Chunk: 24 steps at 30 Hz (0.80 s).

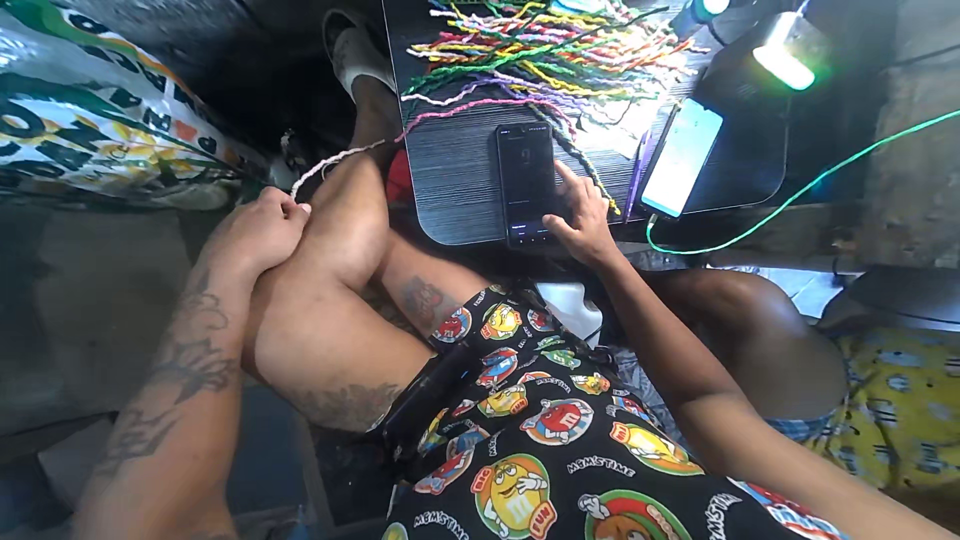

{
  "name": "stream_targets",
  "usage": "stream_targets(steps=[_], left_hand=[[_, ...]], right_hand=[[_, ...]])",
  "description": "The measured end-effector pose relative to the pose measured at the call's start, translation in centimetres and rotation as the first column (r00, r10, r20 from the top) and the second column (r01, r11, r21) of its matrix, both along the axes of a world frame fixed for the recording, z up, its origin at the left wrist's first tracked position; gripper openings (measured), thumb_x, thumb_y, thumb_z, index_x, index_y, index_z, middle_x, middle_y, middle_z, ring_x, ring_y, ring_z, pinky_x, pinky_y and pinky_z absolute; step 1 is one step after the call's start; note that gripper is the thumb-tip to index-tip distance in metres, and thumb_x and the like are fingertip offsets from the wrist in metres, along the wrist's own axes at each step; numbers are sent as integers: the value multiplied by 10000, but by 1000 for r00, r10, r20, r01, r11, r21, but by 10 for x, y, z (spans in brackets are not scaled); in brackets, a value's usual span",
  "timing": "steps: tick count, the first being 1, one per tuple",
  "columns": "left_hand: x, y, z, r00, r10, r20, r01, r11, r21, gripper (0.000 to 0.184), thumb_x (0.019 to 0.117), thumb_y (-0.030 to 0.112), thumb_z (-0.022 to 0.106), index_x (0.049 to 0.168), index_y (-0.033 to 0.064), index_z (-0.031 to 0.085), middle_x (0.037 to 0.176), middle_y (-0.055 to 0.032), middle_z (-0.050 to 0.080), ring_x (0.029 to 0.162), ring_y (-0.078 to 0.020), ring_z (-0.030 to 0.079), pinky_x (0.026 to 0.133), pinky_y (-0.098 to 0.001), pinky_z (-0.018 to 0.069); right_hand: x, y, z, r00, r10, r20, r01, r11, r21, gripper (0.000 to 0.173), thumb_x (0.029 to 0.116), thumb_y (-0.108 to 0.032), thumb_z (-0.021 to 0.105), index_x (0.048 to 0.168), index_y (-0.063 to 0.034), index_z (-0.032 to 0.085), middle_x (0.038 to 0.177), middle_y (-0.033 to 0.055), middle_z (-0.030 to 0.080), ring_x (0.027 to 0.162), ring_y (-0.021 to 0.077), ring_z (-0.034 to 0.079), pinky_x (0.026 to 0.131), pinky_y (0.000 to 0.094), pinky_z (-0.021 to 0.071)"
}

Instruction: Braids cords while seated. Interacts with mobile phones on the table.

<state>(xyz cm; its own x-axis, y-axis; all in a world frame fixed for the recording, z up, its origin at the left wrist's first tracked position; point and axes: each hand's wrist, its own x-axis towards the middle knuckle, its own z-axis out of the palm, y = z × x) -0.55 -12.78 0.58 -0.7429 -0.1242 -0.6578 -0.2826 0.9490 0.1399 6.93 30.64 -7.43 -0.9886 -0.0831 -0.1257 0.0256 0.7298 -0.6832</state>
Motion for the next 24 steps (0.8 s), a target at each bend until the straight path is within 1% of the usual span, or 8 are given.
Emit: stream_targets(steps=[2,6,9,13,16,19,20,24], left_hand=[[0,0,0,1000,4,-3,-4,1000,9,501,1106,396,388,1364,-19,501,1238,-376,582,1207,-575,536,956,-774,370],[-1,0,0,1000,9,13,-9,1000,2,518,1106,415,371,1381,-6,496,1266,-363,579,1235,-563,525,969,-762,372],[-2,-4,-5,1000,16,15,-16,1000,-5,515,1099,434,381,1380,22,509,1277,-332,590,1243,-532,536,971,-745,384],[-3,-4,-5,999,24,22,-24,1000,-3,516,1098,438,382,1384,28,510,1281,-326,592,1248,-528,535,977,-741,383],[-3,-3,-4,999,22,26,-22,1000,-5,511,1099,435,378,1384,31,507,1272,-328,595,1241,-531,538,972,-740,387],[-2,-2,-2,999,28,15,-28,1000,4,502,1101,417,388,1381,18,509,1272,-336,593,1241,-534,536,970,-743,382],[-2,-2,-1,1000,25,11,-25,1000,4,498,1102,411,389,1379,16,511,1274,-335,593,1243,-532,537,972,-742,383],[-1,2,5,1000,31,-5,-31,999,30,468,1102,376,411,1378,11,508,1298,-322,581,1256,-515,529,992,-727,379]], right_hand=[[0,1,1,1000,10,8,-10,1000,-14,775,878,-341,608,1582,-114,379,1309,200,587,1173,432,541,926,690,375],[0,4,4,999,23,38,-22,999,-23,802,844,-296,633,1584,-126,376,1334,190,572,1208,426,524,963,685,365],[1,5,3,999,35,32,-35,999,-23,844,824,-291,683,1589,-125,366,1333,186,567,1187,418,531,954,678,372],[1,4,3,998,52,27,-52,999,1,887,806,-352,722,1588,-132,367,1352,200,545,1213,425,514,967,684,359],[2,4,4,998,58,22,-58,998,6,882,811,-380,707,1589,-137,369,1349,195,547,1218,414,508,968,664,361],[2,5,5,998,55,23,-54,998,-41,832,848,-367,657,1591,-136,365,1340,175,560,1215,398,518,979,667,358],[1,6,5,998,62,27,-61,997,-46,820,861,-371,637,1594,-135,357,1341,176,558,1215,400,518,981,671,357],[-1,8,2,997,73,22,-72,996,-48,810,867,-389,603,1592,-126,357,1334,197,563,1214,416,522,979,684,360]])
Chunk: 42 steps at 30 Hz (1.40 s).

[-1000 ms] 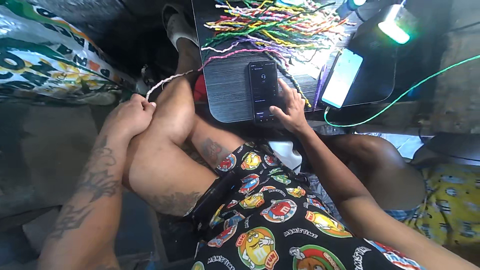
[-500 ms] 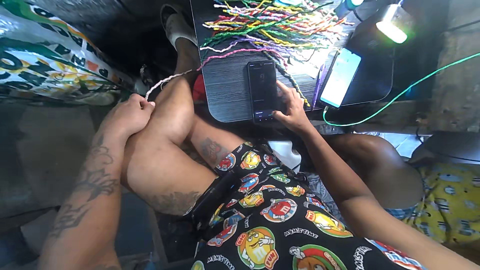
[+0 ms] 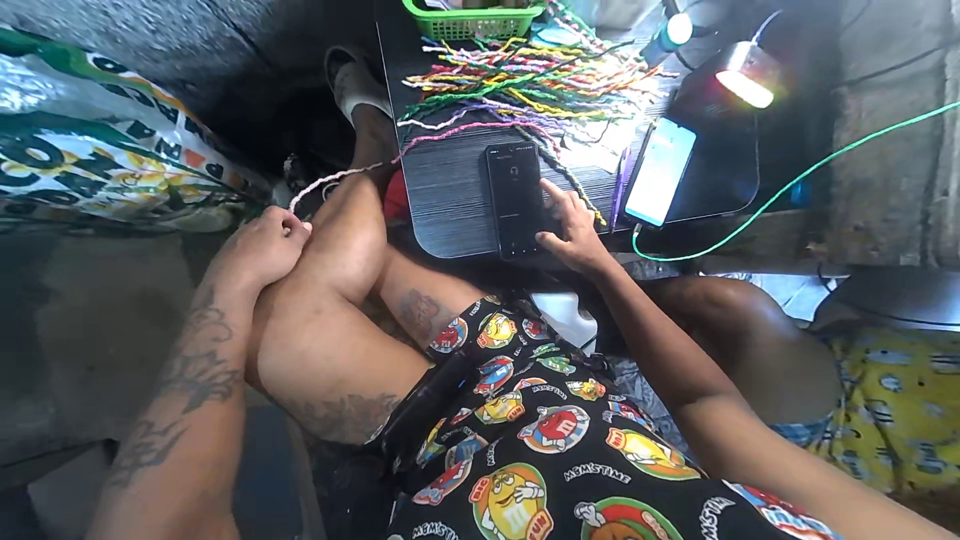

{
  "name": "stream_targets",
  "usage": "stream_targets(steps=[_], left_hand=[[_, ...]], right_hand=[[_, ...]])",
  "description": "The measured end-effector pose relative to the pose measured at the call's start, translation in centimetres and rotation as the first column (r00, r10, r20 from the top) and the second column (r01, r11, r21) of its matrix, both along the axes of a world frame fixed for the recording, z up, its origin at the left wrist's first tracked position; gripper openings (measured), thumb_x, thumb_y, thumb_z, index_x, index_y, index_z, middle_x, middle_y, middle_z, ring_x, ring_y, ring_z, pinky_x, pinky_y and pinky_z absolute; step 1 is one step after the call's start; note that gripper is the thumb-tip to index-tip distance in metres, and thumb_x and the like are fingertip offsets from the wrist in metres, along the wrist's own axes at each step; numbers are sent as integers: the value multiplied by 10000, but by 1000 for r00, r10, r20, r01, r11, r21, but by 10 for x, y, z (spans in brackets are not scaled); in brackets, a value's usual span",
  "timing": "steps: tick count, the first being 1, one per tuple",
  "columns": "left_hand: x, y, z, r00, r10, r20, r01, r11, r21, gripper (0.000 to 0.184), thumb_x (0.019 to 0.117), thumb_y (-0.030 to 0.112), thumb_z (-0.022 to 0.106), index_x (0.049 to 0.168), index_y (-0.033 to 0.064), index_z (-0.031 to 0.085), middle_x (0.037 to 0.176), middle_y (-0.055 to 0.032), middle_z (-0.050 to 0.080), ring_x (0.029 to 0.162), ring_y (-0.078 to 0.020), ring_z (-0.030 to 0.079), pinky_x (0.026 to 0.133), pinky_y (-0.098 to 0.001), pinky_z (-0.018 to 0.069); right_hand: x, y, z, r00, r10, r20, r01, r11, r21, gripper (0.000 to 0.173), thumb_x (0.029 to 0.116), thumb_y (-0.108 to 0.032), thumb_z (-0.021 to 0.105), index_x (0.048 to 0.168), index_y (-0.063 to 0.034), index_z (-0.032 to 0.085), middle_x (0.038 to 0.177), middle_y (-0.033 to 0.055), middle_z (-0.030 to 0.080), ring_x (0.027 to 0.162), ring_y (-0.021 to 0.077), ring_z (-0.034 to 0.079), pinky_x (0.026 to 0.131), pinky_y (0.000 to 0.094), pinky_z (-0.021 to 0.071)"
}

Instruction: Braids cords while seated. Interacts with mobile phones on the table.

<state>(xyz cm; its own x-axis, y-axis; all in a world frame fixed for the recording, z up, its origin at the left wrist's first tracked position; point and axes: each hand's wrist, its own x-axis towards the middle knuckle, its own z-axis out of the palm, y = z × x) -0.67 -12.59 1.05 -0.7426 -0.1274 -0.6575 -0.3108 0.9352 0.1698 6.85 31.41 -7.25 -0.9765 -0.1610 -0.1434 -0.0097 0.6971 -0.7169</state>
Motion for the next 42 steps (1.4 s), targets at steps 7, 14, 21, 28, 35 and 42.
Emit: stream_targets(steps=[7,14,21,28,35,42], left_hand=[[6,-11,-4,997,-23,-77,29,997,70,446,1101,335,436,1375,-7,517,1292,-326,587,1254,-516,532,1020,-728,372],[12,-4,11,999,36,-20,-35,998,54,463,1106,333,414,1389,-17,527,1357,-315,555,1316,-492,491,1063,-692,343],[15,-12,3,998,19,-58,-15,998,65,472,1107,356,406,1371,-12,538,1337,-318,567,1305,-491,506,1059,-698,355],[23,-15,6,947,68,-314,-14,986,169,410,1092,274,473,1390,-5,516,1298,-284,597,1245,-443,567,1051,-643,417],[51,-16,27,497,511,-701,26,799,600,366,1071,207,469,1363,-13,494,1164,-95,645,892,-76,624,779,-247,522],[101,10,43,370,925,82,124,-137,983,302,1105,213,270,1332,210,470,848,150,639,494,42,506,463,-112,468]], right_hand=[[-3,-2,11,997,42,61,-43,999,15,844,844,-293,689,1601,-144,345,1402,234,507,1264,455,488,993,707,359],[-5,-1,13,993,81,89,-85,996,35,884,834,-318,699,1611,-141,317,1438,239,484,1309,487,437,992,735,320],[-14,-13,11,992,-107,70,109,994,-23,693,936,-268,655,1567,-133,404,1437,236,508,1304,443,499,1042,698,365],[-43,-28,5,968,-247,-50,239,963,-127,543,996,-150,523,1522,-41,442,1464,246,507,1346,382,502,1103,505,432],[-40,-30,-5,952,-260,-163,237,960,-148,485,988,-95,512,1462,8,496,1439,268,527,1321,389,531,1116,498,428],[-27,-51,17,882,-260,-393,193,960,-203,363,973,-89,507,1283,36,648,1318,237,633,1270,400,569,1092,554,434]])
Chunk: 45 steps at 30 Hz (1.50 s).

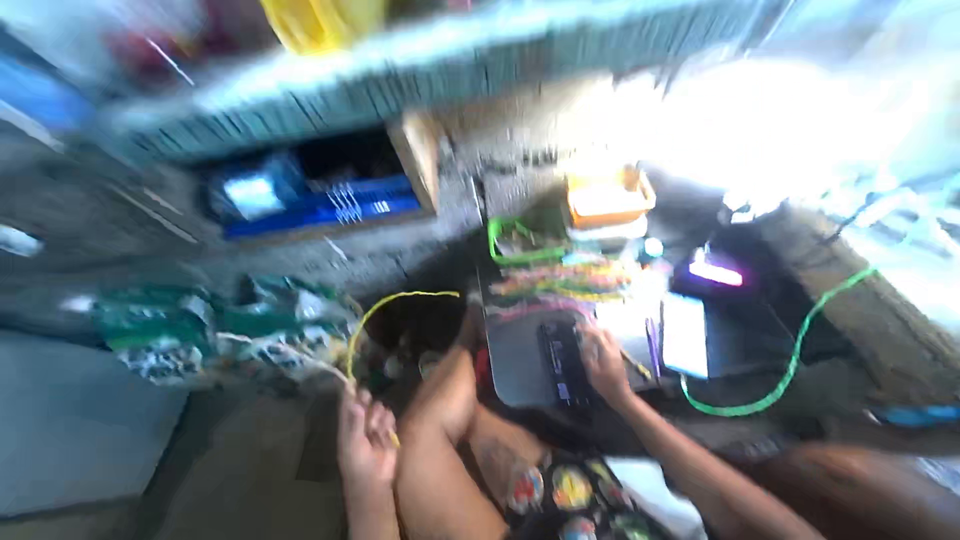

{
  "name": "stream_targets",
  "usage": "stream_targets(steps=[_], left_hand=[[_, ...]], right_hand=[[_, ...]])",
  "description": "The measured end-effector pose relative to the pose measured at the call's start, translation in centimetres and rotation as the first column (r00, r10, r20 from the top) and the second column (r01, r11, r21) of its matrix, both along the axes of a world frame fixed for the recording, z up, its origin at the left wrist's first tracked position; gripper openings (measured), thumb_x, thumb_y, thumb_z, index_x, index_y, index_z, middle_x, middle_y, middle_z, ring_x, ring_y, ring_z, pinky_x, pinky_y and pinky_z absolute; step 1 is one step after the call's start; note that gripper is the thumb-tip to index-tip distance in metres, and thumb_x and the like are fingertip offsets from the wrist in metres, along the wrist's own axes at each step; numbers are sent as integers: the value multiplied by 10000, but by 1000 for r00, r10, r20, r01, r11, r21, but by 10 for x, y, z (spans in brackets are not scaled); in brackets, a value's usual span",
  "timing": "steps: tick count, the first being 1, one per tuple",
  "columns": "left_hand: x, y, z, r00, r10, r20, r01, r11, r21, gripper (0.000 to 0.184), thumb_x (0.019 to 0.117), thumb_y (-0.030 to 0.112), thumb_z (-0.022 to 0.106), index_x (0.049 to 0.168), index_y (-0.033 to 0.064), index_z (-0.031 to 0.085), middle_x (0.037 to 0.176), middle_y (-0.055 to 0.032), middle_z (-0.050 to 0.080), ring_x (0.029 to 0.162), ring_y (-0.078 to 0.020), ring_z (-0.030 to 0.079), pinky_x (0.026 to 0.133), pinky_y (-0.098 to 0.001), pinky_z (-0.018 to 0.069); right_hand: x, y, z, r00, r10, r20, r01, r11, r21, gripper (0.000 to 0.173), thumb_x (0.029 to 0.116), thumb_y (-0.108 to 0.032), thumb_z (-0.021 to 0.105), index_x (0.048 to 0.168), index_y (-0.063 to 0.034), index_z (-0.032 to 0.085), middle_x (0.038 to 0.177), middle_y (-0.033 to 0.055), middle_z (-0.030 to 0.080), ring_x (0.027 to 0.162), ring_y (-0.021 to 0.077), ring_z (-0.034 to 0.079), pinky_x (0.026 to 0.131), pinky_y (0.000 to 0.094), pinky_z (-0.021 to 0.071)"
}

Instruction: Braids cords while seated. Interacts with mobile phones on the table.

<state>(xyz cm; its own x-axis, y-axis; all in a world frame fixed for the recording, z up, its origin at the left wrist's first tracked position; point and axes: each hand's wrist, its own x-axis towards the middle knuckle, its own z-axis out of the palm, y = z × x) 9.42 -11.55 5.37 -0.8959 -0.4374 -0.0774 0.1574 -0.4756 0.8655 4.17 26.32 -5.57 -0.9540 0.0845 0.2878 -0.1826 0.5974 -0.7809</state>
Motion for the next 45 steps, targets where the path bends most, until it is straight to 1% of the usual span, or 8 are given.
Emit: stream_targets(steps=[7,9,17,21,30,37,41,45], left_hand=[[18,41,-9,883,-469,-37,467,883,-40,86,984,257,614,1035,245,682,783,104,658,673,-12,607,643,-195,526],[18,44,-13,806,-592,7,579,785,-222,293,1005,227,583,1252,84,646,1010,3,694,856,-66,642,796,-259,559],[18,39,-25,734,-675,-68,674,737,-45,271,992,191,591,1234,70,616,892,-14,644,658,-83,584,569,-247,518],[1,38,-31,586,-809,-34,798,585,-144,293,1003,264,591,1252,112,556,827,17,573,591,-79,524,517,-248,475],[29,74,-38,941,-267,205,336,690,-642,335,1090,232,417,1186,-19,617,798,2,595,659,-44,550,626,-221,502],[23,67,-48,882,-424,204,470,818,-331,376,1100,271,318,1326,121,577,634,95,498,506,-2,470,501,-165,445],[18,68,-49,805,-542,240,593,751,-290,274,1083,395,405,1012,201,584,578,109,491,464,-6,473,453,-181,445],[20,78,-47,907,-353,232,417,663,-622,250,1071,146,409,1095,-15,598,677,46,529,551,-11,503,533,-172,457]], right_hand=[[9,-112,79,718,692,75,-668,716,-203,346,1025,-210,555,1280,-18,689,1278,188,666,1259,328,579,1120,493,416],[4,-134,74,554,831,40,-764,527,-372,368,1004,-254,596,1234,19,682,1279,184,645,1230,255,582,1093,431,440],[-8,-149,72,328,944,-39,-773,244,-585,263,946,-202,681,1108,1,728,1229,85,661,1117,126,617,980,326,515],[-9,-145,76,387,913,-133,-802,261,-538,233,924,-200,693,1013,9,743,1198,66,684,1137,93,607,1001,296,493],[1,-145,79,754,645,128,-471,666,-578,219,949,-223,705,1022,-16,703,971,32,694,906,57,649,874,283,541],[8,-139,78,648,757,-82,-742,603,-293,258,1012,-109,597,1078,121,691,1177,266,670,1155,323,634,1048,423,480],[7,-136,79,636,767,-91,-715,540,-444,203,1009,-69,586,1043,91,705,1035,178,689,958,164,643,889,304,517],[8,-142,81,715,697,52,-552,609,-570,219,1013,-93,597,1115,68,704,1071,173,675,938,142,634,874,282,517]])
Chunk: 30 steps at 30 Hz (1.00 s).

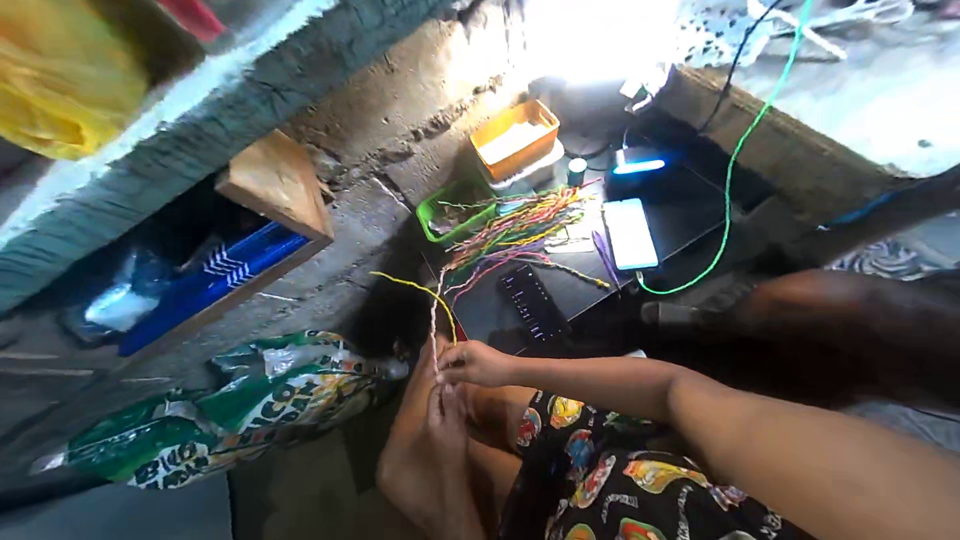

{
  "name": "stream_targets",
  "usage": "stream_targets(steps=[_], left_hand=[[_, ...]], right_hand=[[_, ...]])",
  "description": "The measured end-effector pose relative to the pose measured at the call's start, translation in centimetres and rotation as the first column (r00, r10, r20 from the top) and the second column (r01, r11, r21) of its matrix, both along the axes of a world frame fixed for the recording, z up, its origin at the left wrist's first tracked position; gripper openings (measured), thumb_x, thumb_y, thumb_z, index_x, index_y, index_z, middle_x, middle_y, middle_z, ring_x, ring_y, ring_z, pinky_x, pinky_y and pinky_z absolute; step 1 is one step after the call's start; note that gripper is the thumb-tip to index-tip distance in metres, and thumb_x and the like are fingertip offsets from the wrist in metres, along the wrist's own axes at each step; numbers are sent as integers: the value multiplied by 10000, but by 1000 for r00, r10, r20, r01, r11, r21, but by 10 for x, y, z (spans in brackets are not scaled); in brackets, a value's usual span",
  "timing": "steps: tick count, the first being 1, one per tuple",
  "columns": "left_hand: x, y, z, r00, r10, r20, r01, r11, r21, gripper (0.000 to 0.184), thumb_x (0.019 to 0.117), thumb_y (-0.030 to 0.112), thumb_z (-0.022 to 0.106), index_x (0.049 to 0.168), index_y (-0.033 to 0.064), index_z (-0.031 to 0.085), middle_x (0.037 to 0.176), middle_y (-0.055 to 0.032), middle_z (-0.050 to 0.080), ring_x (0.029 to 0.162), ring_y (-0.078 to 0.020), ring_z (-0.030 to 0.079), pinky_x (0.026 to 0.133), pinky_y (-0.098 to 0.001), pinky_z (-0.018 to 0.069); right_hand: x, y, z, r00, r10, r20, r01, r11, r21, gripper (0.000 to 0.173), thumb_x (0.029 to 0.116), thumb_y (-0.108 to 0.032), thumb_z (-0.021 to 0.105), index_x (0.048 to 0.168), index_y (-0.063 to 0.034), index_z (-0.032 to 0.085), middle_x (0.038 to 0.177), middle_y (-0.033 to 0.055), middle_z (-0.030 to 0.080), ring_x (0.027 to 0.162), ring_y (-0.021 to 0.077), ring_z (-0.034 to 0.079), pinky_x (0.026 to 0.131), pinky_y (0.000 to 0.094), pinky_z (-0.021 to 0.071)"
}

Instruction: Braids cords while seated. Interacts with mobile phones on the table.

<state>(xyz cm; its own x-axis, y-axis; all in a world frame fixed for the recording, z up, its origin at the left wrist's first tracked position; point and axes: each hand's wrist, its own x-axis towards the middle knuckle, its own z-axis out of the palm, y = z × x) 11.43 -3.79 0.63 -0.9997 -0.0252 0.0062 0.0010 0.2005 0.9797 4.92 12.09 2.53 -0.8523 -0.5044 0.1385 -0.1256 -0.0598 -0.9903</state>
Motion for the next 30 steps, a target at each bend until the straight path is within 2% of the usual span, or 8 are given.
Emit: stream_targets(steps=[3,6,10,12,14,17,22,30], left_hand=[[0,2,0,984,58,-167,-100,961,-258,232,1016,104,535,1060,-93,649,807,-49,627,683,-18,568,659,-186,508],[5,7,3,990,137,-44,-144,952,-270,269,1046,139,488,1136,-80,617,775,-23,588,631,-2,535,624,-183,486],[6,2,10,977,132,170,-134,991,1,331,1109,177,366,1357,2,499,879,10,595,608,7,515,540,-156,446],[6,0,12,978,102,184,-129,981,144,301,1113,178,330,1312,41,510,790,43,564,544,6,472,483,-147,406],[5,0,14,975,73,211,-129,954,270,273,1116,179,285,1145,72,534,644,71,528,473,11,455,439,-134,397],[6,-5,12,974,-26,226,-69,914,401,319,1118,174,250,1134,51,544,731,28,612,562,-24,564,514,-160,492],[12,-3,9,983,-119,138,57,920,388,244,1054,62,310,981,87,541,684,73,591,532,13,520,516,-128,465],[11,1,1,999,-33,20,32,997,67,151,978,44,464,1083,10,567,803,65,570,626,14,517,583,-157,460]], right_hand=[[1,-8,0,997,-81,-9,81,989,127,248,1014,-129,600,1124,60,716,1100,219,680,1002,246,641,924,367,502],[9,-15,4,994,-101,-37,107,973,206,281,1011,-109,593,1205,81,665,1088,247,665,997,303,641,937,410,499],[27,-21,14,994,-71,-85,89,971,224,549,1011,-50,564,1512,67,373,1195,264,620,1101,345,630,1019,449,497],[36,-21,22,985,-55,-166,97,963,253,590,1018,-14,523,1565,28,306,1280,281,602,1185,365,614,1056,448,485],[40,-17,30,968,-11,-252,80,960,267,664,991,40,526,1594,6,250,1196,272,646,1074,358,663,960,451,538],[36,-9,42,949,108,-298,-5,944,329,707,1011,29,510,1627,-49,172,1114,243,675,929,345,697,847,473,577],[22,-7,28,813,116,-571,192,872,450,590,1034,-122,543,1592,-106,353,980,193,728,932,380,696,911,528,525],[26,-21,0,689,-63,-722,478,788,387,313,1003,-144,573,1298,-95,667,1018,109,740,940,308,699,772,467,543]])
